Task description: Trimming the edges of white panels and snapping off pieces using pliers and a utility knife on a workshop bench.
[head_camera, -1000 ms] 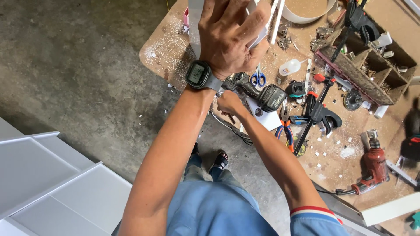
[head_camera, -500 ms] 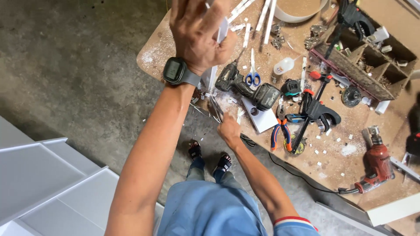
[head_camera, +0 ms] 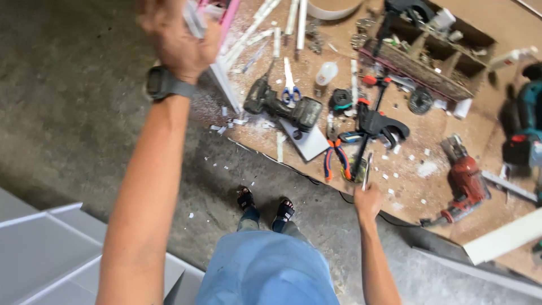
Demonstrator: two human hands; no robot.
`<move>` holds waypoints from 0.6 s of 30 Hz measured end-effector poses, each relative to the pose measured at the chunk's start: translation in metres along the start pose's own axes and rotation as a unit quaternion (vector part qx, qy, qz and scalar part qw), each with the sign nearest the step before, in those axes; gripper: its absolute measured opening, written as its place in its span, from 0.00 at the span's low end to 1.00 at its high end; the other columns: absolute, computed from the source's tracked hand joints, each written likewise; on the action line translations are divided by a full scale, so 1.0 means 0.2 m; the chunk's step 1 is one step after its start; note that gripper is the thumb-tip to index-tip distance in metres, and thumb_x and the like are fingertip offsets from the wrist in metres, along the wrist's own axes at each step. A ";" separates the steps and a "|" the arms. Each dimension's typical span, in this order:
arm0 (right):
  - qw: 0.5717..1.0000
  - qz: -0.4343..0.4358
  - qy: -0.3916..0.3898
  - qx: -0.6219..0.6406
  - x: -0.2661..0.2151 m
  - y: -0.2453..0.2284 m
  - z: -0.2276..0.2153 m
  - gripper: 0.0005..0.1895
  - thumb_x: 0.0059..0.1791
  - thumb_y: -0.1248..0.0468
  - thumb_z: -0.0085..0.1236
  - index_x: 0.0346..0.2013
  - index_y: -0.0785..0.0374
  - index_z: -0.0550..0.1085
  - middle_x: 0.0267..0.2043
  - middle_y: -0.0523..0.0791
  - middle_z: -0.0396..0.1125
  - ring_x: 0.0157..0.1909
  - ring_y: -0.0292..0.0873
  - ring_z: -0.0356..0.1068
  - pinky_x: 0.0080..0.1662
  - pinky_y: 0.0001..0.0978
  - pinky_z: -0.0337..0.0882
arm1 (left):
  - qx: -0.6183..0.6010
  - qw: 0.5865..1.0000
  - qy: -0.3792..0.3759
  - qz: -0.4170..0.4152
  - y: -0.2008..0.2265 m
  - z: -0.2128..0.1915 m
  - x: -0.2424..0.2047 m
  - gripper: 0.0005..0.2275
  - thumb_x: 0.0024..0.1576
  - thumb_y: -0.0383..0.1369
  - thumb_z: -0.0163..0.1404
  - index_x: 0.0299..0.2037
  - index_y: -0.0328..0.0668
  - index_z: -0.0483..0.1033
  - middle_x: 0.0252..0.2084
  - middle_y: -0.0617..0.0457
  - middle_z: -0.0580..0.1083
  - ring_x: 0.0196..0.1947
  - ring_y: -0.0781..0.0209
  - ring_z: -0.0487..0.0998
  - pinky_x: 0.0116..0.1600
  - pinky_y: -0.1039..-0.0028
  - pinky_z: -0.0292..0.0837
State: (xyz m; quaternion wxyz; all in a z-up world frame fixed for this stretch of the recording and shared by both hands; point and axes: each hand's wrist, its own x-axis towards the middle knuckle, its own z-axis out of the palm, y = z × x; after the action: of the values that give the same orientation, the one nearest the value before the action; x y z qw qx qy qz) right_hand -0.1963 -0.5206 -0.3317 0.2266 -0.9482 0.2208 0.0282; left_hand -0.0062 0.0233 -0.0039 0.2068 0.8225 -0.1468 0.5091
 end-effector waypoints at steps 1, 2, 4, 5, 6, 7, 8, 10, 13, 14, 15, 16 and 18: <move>1.000 0.002 0.018 -0.001 0.09 0.02 -0.05 0.12 0.44 0.60 0.56 0.29 0.68 0.71 0.34 0.62 0.70 0.40 0.66 0.70 0.43 0.58 0.69 | 0.010 1.000 -0.013 -0.026 0.01 0.00 0.00 0.16 0.48 0.29 0.55 0.47 0.41 0.73 0.39 0.44 0.72 0.41 0.42 0.75 0.47 0.57 0.69; 1.000 0.013 0.026 0.001 0.13 -0.03 -0.10 0.12 0.44 0.60 0.56 0.29 0.68 0.71 0.34 0.62 0.70 0.40 0.66 0.70 0.43 0.58 0.69 | -0.002 1.000 -0.013 -0.020 0.02 -0.02 0.01 0.16 0.48 0.29 0.55 0.47 0.41 0.73 0.39 0.44 0.72 0.41 0.42 0.75 0.47 0.57 0.69; 0.998 0.039 0.045 -0.004 0.24 -0.11 -0.20 0.12 0.46 0.60 0.55 0.35 0.67 0.73 0.35 0.61 0.71 0.41 0.68 0.70 0.44 0.60 0.68 | 0.004 0.999 -0.044 -0.023 0.04 -0.07 0.00 0.25 0.47 0.22 0.48 0.58 0.36 0.70 0.48 0.44 0.70 0.53 0.45 0.72 0.63 0.58 0.71; 0.998 0.048 0.050 -0.004 0.27 -0.08 -0.19 0.12 0.46 0.60 0.55 0.35 0.67 0.73 0.35 0.61 0.71 0.41 0.68 0.70 0.44 0.60 0.68 | -0.005 0.999 -0.044 -0.019 0.05 -0.09 0.01 0.25 0.47 0.22 0.48 0.58 0.36 0.70 0.48 0.44 0.70 0.53 0.45 0.72 0.63 0.58 0.71; 0.998 0.058 0.036 -0.007 0.31 -0.07 -0.19 0.13 0.45 0.60 0.56 0.37 0.67 0.73 0.38 0.61 0.71 0.44 0.66 0.71 0.47 0.58 0.69 | -0.007 0.999 -0.032 -0.012 0.06 -0.10 0.03 0.22 0.47 0.23 0.51 0.55 0.36 0.70 0.49 0.43 0.69 0.54 0.44 0.72 0.60 0.57 0.71; 0.998 0.066 0.020 -0.011 0.36 -0.06 -0.17 0.15 0.43 0.60 0.57 0.40 0.66 0.74 0.40 0.60 0.72 0.46 0.65 0.72 0.49 0.56 0.70 | -0.008 1.000 -0.020 -0.006 0.06 -0.12 0.04 0.20 0.46 0.25 0.53 0.51 0.37 0.71 0.49 0.42 0.68 0.55 0.43 0.72 0.57 0.55 0.70; 0.997 0.072 0.025 -0.010 0.33 -0.12 -0.20 0.15 0.43 0.60 0.57 0.40 0.66 0.74 0.40 0.60 0.72 0.46 0.65 0.72 0.49 0.56 0.70 | -0.015 1.000 -0.020 -0.003 0.03 -0.11 0.03 0.20 0.46 0.25 0.53 0.51 0.37 0.71 0.49 0.42 0.68 0.55 0.43 0.72 0.57 0.55 0.70; 0.984 0.001 0.135 -0.119 0.28 -0.29 -0.22 0.28 0.33 0.57 0.70 0.42 0.67 0.74 0.61 0.64 0.62 0.62 0.68 0.60 0.56 0.64 0.62 | 0.012 0.999 -0.043 0.010 -0.05 -0.16 -0.01 0.19 0.48 0.24 0.52 0.51 0.39 0.70 0.52 0.44 0.68 0.57 0.47 0.72 0.60 0.55 0.71; 0.977 -0.198 0.080 0.003 0.11 -0.30 0.02 0.28 0.42 0.65 0.61 0.58 0.61 0.70 0.70 0.58 0.56 0.72 0.59 0.56 0.69 0.54 0.59 | 0.033 0.996 -0.078 0.000 -0.08 -0.19 -0.04 0.17 0.49 0.24 0.50 0.50 0.39 0.70 0.54 0.45 0.69 0.58 0.49 0.72 0.58 0.57 0.70; 0.977 -0.200 0.077 0.005 0.05 -0.37 0.03 0.28 0.42 0.65 0.61 0.58 0.61 0.70 0.70 0.58 0.56 0.72 0.59 0.56 0.69 0.54 0.59 | 0.037 0.996 -0.080 0.000 -0.06 -0.19 -0.02 0.17 0.49 0.24 0.50 0.50 0.39 0.70 0.54 0.45 0.69 0.58 0.49 0.72 0.58 0.57 0.70; 0.975 -0.219 0.007 0.041 0.01 -0.46 0.05 0.32 0.42 0.63 0.62 0.61 0.63 0.68 0.69 0.58 0.56 0.70 0.61 0.55 0.67 0.55 0.59 | 0.036 0.996 -0.087 0.001 -0.03 -0.21 0.00 0.15 0.50 0.25 0.50 0.49 0.38 0.70 0.54 0.45 0.69 0.58 0.48 0.72 0.58 0.57 0.69; 0.967 -0.236 -0.064 0.077 -0.04 -0.54 0.07 0.35 0.41 0.62 0.62 0.63 0.64 0.66 0.69 0.59 0.55 0.68 0.62 0.55 0.64 0.55 0.60 | 0.035 0.995 -0.095 0.003 -0.02 -0.22 0.01 0.14 0.52 0.26 0.50 0.48 0.37 0.70 0.54 0.45 0.68 0.58 0.47 0.71 0.57 0.57 0.68; 0.968 -0.241 -0.071 0.017 -0.07 -0.63 0.02 0.40 0.38 0.60 0.66 0.63 0.66 0.64 0.68 0.60 0.54 0.67 0.63 0.54 0.61 0.57 0.58 | 0.045 0.995 -0.093 0.008 0.04 -0.24 0.04 0.12 0.55 0.31 0.51 0.47 0.36 0.71 0.54 0.45 0.69 0.59 0.46 0.71 0.60 0.56 0.68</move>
State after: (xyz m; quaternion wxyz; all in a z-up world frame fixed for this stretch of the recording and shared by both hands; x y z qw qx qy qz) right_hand -0.1547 -0.4117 -0.2813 0.2578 -0.9650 -0.0303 0.0361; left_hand -0.0430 0.0400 0.0229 0.1505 0.8736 -0.1493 0.4380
